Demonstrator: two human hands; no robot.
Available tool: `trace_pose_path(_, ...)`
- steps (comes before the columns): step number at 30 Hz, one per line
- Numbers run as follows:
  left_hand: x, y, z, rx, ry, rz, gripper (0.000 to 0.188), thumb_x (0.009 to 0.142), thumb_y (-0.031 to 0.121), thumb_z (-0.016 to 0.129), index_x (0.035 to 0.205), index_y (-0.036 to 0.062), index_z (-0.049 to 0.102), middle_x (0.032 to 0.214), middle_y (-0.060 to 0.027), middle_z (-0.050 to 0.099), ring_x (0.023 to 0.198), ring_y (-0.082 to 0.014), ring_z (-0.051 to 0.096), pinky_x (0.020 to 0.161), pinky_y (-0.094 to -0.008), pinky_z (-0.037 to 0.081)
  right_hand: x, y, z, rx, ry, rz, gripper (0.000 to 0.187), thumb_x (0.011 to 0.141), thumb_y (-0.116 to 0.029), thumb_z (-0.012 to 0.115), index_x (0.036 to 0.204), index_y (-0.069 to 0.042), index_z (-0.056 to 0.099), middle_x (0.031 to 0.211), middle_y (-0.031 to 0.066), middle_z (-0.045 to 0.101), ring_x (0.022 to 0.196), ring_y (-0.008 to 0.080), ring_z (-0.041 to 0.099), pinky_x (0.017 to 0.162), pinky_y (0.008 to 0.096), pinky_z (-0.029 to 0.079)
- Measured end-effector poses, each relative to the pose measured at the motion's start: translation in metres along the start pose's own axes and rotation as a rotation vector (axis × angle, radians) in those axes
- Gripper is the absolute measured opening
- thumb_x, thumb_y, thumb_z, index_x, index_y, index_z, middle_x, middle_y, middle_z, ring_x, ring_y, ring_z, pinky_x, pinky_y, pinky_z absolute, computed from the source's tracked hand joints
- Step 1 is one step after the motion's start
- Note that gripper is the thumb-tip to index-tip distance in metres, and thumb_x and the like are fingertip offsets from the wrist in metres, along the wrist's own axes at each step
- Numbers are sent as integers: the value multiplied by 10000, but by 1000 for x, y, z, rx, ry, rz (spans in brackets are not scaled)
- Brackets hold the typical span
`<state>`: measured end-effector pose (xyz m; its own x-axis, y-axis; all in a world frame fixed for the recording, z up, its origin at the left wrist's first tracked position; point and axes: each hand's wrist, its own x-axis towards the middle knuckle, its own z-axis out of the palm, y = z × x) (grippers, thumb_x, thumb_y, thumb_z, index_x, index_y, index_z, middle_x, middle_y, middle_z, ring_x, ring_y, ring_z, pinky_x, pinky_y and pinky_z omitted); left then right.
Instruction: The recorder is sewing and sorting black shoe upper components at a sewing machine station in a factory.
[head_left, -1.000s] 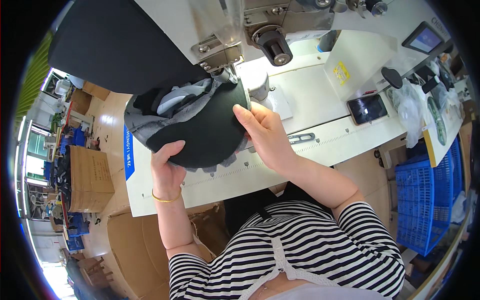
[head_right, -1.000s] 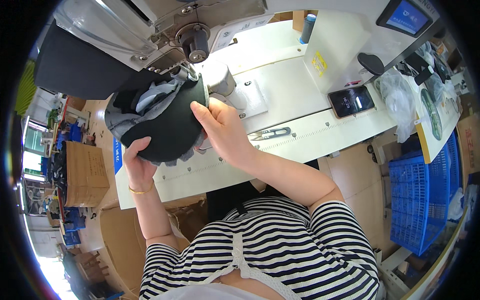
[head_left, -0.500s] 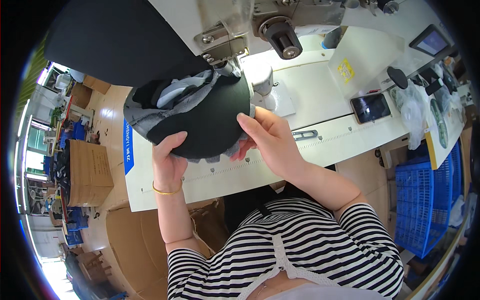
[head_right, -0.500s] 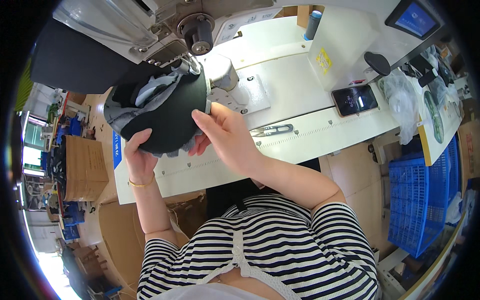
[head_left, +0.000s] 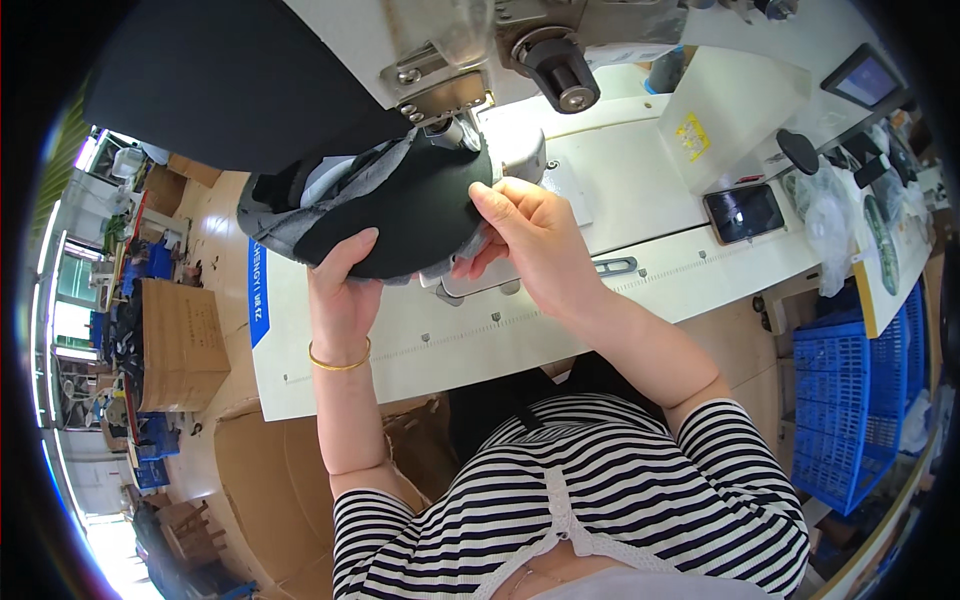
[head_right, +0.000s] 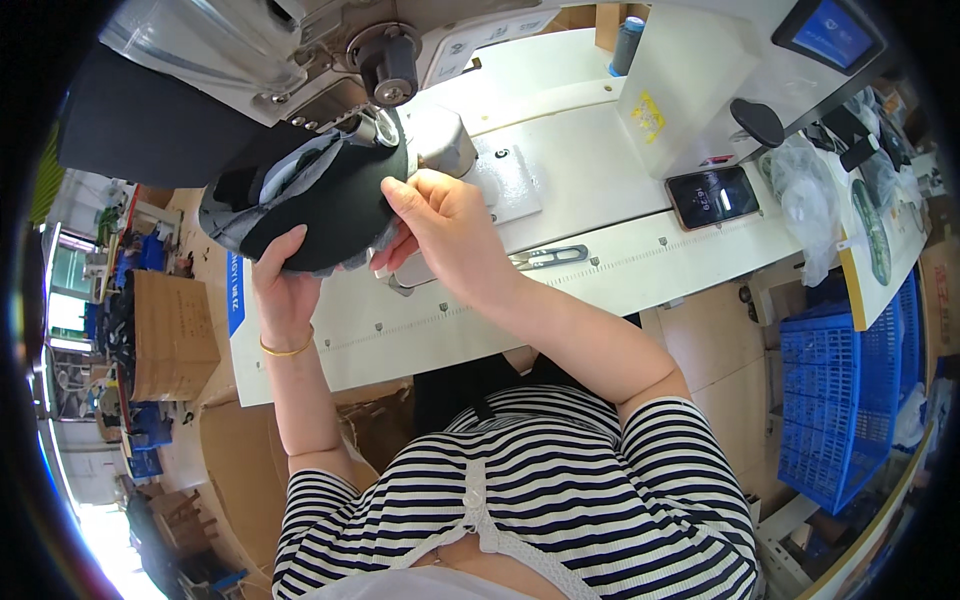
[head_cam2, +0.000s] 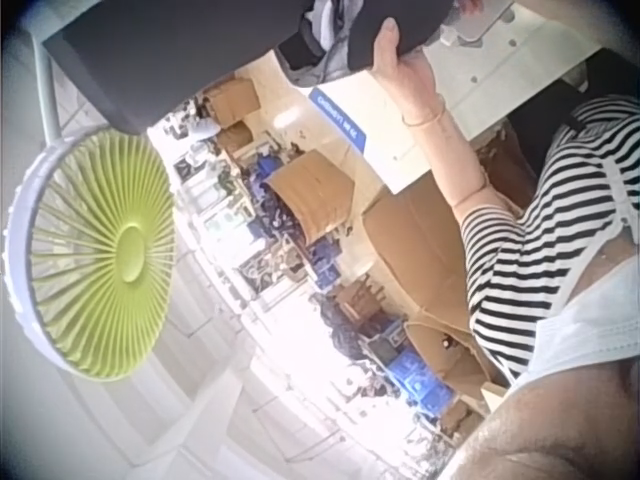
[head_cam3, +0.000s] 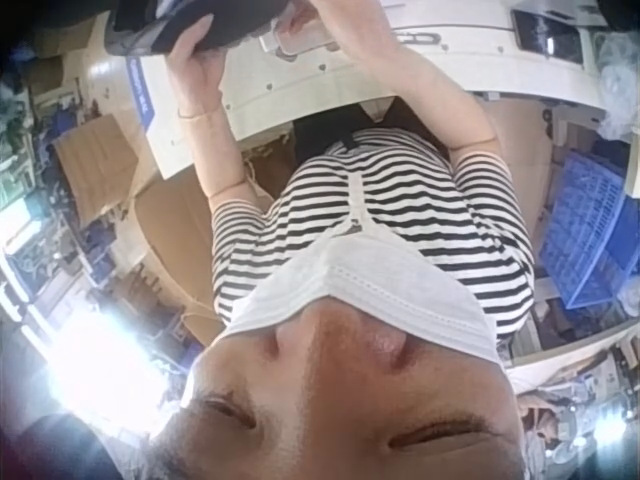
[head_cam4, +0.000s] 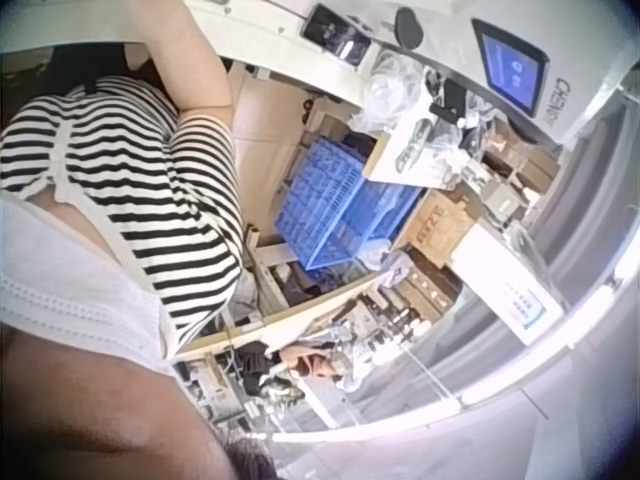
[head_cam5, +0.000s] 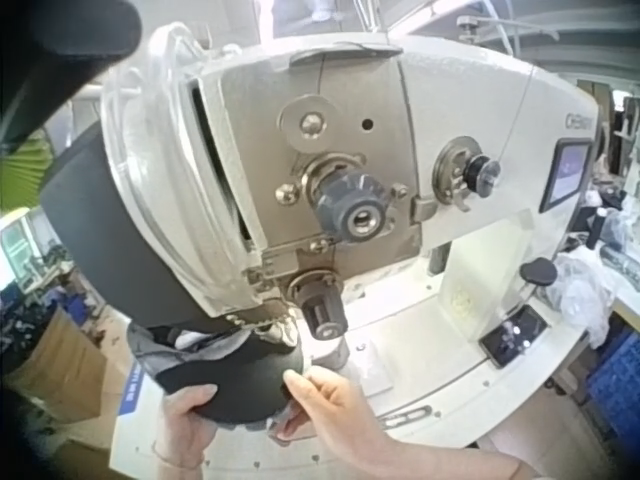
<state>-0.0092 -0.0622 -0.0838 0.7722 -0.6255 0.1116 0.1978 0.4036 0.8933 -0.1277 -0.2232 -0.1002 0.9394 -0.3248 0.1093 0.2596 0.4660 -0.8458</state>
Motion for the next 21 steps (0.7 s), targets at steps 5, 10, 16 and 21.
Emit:
trace_pose_path(5, 0, -7, 12, 63, 55, 79, 418, 817, 5, 498, 1234, -11, 466, 1157, -144, 580, 996, -247, 611, 708, -365, 547, 4, -2, -3, -9, 11, -12, 255, 974, -211, 474, 906, 21, 552, 761, 110, 641, 613, 181, 645, 535, 255, 508)
trace_pose_path(10, -4, -16, 8, 631, 46, 288, 406, 829, 22, 519, 1230, -11, 470, 1152, -130, 581, 1007, -249, 609, 723, -368, 555, 6, 0, -2, 41, 19, -8, 249, 972, -212, 480, 912, 19, 552, 765, 103, 637, 606, 169, 645, 536, 251, 508)
trace_pose_path(16, -11, -17, 33, 135, 134, 169, 279, 850, 19, 589, 1121, -48, 576, 1137, -107, 604, 1034, -179, 580, 918, -317, 463, 7, 1, -3, 40, 0, -10, 235, 969, -198, 487, 895, 16, 549, 767, 100, 633, 606, 173, 647, 530, 248, 506)
trace_pose_path(21, -12, -32, 52, 115, 210, 254, 262, 874, 43, 581, 1123, -39, 578, 1131, -92, 600, 1019, -157, 561, 927, -288, 434, 7, 2, -4, 42, 35, 4, 225, 964, -193, 497, 866, 5, 539, 712, 100, 623, 585, 168, 642, 522, 246, 503)
